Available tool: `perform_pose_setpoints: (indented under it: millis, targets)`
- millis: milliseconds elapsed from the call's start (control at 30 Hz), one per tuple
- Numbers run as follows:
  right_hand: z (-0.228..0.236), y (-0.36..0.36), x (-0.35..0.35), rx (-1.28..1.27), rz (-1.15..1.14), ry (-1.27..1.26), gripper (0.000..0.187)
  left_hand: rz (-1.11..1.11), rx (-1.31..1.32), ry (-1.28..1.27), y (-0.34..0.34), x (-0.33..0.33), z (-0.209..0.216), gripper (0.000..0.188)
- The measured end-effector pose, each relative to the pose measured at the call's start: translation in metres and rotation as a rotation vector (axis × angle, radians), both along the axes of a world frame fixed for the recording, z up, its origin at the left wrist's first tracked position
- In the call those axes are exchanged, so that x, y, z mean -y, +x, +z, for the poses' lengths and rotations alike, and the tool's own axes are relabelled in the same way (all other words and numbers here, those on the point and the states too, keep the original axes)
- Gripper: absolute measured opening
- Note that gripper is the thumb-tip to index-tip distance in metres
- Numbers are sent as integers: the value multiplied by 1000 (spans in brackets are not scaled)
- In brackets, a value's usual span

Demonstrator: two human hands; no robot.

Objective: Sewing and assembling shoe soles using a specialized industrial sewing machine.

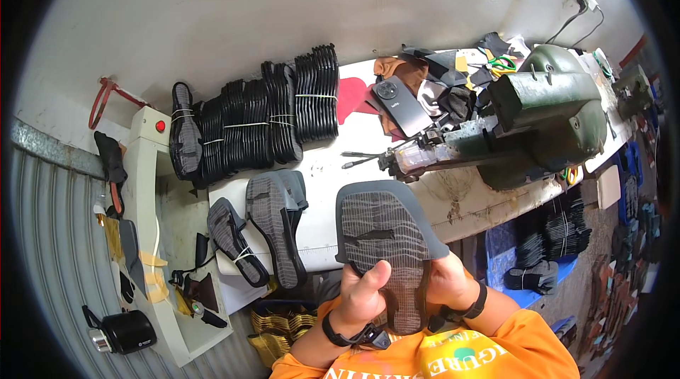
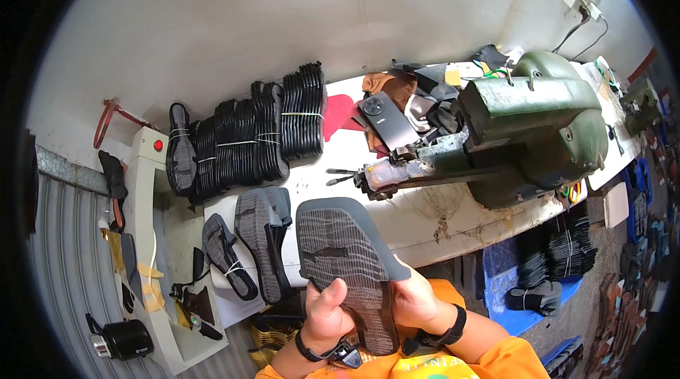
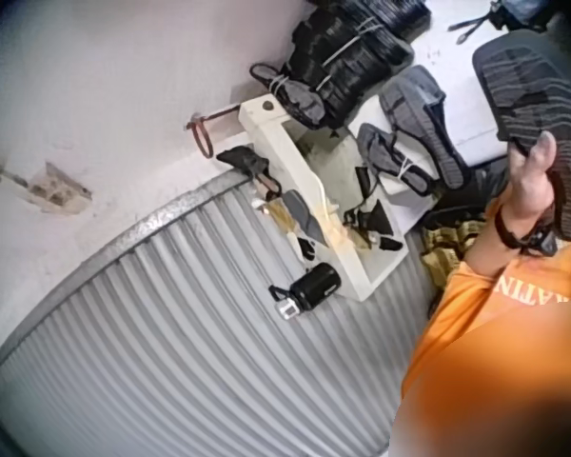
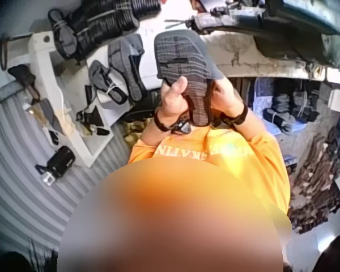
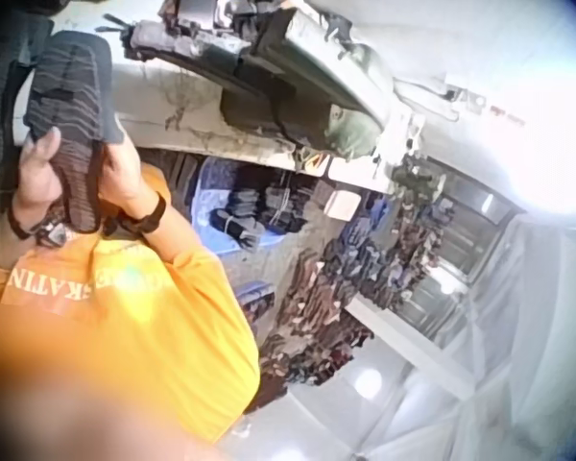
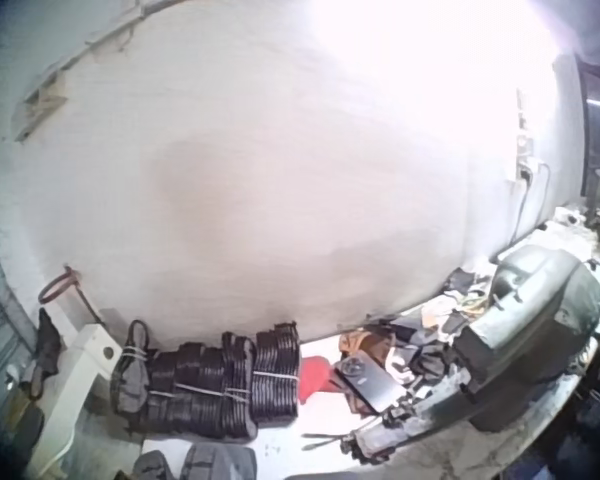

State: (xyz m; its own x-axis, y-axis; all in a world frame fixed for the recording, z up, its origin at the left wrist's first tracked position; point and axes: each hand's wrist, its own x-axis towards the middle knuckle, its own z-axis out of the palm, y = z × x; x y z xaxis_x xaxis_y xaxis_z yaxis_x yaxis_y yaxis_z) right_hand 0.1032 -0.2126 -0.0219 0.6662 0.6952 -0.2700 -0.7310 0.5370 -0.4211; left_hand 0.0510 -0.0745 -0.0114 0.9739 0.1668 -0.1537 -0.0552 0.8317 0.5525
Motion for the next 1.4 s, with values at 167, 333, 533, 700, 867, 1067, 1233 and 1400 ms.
perform_pose_setpoints:
  millis: [167, 333, 533, 700, 867, 1067, 1233, 1400]
  targets:
    - [-1, 0, -2, 305, -72, -195, 47, -52, -23, 214, 2, -6, -6, 41]
    - [5, -1, 2, 679, -102, -387, 43, 2, -52, 339, 0, -2, 1, 38]
    - [11, -2, -5, 503, -131, -249, 46, -61, -146, 212, -2, -1, -11, 48]
    - [1, 4, 0, 263, -172, -205, 45, -141, 218, -19, -14, -5, -9, 63]
    - [-2, -2, -5, 320, -57, -304, 58, -159, -180, -231, 12, -7, -7, 74]
    - [5, -8, -11, 385, -148, -370, 43, -188, -55, -134, -11, -8, -24, 70]
    - [16, -9, -15, 469, -174, -467, 37, -237, -26, -139, -23, -18, -31, 69]
    - [27, -5, -10, 796, -259, -669, 31, 88, -104, 160, -2, -4, -1, 74]
